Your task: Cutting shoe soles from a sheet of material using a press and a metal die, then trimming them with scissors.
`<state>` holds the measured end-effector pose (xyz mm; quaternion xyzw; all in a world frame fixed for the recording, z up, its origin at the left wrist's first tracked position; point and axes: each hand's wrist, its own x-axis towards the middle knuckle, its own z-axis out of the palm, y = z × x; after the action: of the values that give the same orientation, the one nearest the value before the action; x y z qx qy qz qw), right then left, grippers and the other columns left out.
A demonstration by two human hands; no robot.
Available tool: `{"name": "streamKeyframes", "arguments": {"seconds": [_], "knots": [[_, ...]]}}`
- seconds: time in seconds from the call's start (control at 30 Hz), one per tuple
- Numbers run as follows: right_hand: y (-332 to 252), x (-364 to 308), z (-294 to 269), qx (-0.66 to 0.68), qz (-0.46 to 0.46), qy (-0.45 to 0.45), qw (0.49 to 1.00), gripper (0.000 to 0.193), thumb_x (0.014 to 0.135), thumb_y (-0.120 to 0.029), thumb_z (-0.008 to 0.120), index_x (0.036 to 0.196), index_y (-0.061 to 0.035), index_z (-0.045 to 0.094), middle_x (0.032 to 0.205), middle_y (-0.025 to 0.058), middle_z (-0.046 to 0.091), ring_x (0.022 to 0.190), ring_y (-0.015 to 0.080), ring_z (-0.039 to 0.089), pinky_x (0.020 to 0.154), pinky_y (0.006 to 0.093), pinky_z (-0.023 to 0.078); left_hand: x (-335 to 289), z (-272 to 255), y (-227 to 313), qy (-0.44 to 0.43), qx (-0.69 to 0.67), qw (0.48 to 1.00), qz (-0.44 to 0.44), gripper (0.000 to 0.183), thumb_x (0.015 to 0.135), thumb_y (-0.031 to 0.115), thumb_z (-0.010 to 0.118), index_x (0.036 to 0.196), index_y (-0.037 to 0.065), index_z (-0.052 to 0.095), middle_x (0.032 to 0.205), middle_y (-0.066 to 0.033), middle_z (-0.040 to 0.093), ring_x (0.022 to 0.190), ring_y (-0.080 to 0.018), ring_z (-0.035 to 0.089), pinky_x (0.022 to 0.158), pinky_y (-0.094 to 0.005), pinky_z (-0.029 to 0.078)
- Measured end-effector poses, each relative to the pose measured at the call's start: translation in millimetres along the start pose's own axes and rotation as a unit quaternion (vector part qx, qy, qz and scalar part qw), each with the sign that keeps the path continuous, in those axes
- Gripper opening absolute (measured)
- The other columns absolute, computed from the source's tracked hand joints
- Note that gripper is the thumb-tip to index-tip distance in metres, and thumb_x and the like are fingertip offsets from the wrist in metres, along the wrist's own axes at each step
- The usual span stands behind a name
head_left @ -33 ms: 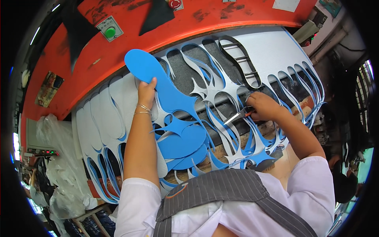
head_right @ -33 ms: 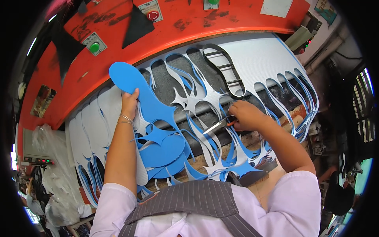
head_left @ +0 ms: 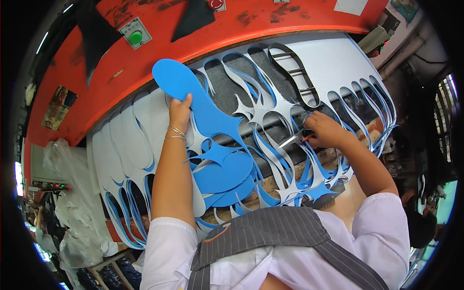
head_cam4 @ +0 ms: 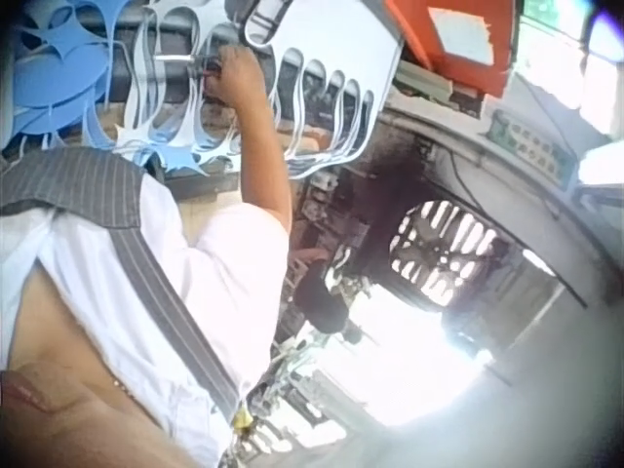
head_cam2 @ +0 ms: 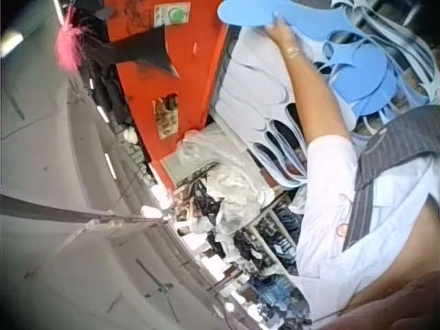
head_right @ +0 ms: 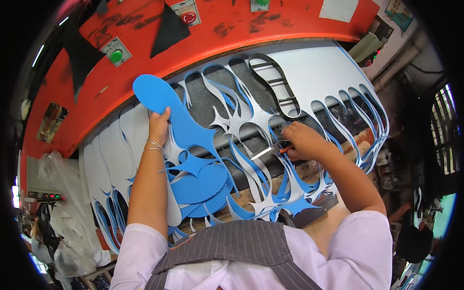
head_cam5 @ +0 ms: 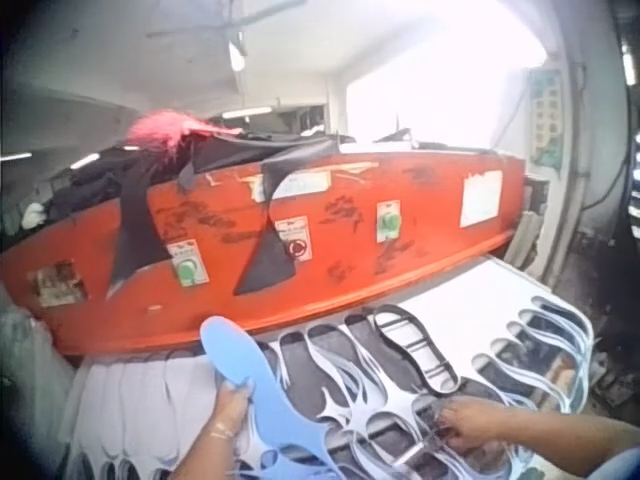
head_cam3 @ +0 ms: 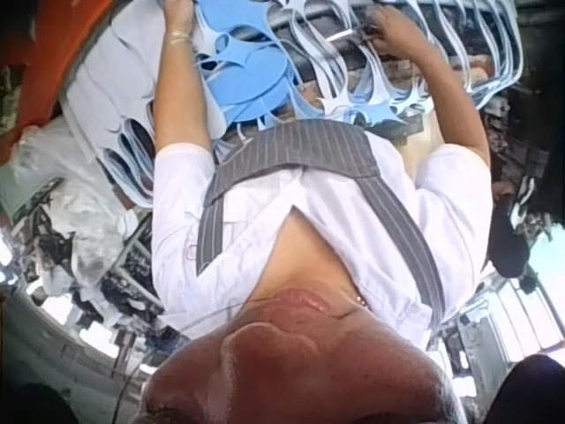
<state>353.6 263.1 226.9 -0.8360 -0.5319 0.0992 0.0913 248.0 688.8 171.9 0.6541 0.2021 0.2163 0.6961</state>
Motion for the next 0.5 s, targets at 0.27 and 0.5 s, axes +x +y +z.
{"name": "streamKeyframes", "arguments": {"seconds": [0.27, 0.5], "knots": [[-110.2, 27.4, -15.4, 0.256, 0.212, 0.148, 0.931, 0.031, 0.065, 0.003, 0.063, 0.095, 0.0005, 0.053, 0.079, 0.0119, 0.056, 0.07, 0.0249, 0.058, 0.064, 0.0312, 0.049, 2.4, -30.3, -15.2, 0.002, 0.037, 0.999, 0.036, 0.03, 0.09, 0.013, 0.055, 0.112, -0.007, 0.054, 0.106, -0.0095, 0.061, 0.094, -0.0169, 0.058, 0.084, -0.0287, 0.045], [-193.1, 55.3, -51.4, -0.211, 0.293, 0.089, 0.928, 0.027, 0.069, -0.006, 0.066, 0.092, -0.0026, 0.052, 0.09, 0.0145, 0.059, 0.087, 0.0361, 0.058, 0.074, 0.0425, 0.047, 9.4, -78.4, -35.3, -0.011, -0.049, 0.998, 0.025, 0.033, 0.086, 0.017, 0.06, 0.108, -0.008, 0.056, 0.099, -0.0133, 0.064, 0.09, -0.0204, 0.061, 0.081, -0.03, 0.047]]}}
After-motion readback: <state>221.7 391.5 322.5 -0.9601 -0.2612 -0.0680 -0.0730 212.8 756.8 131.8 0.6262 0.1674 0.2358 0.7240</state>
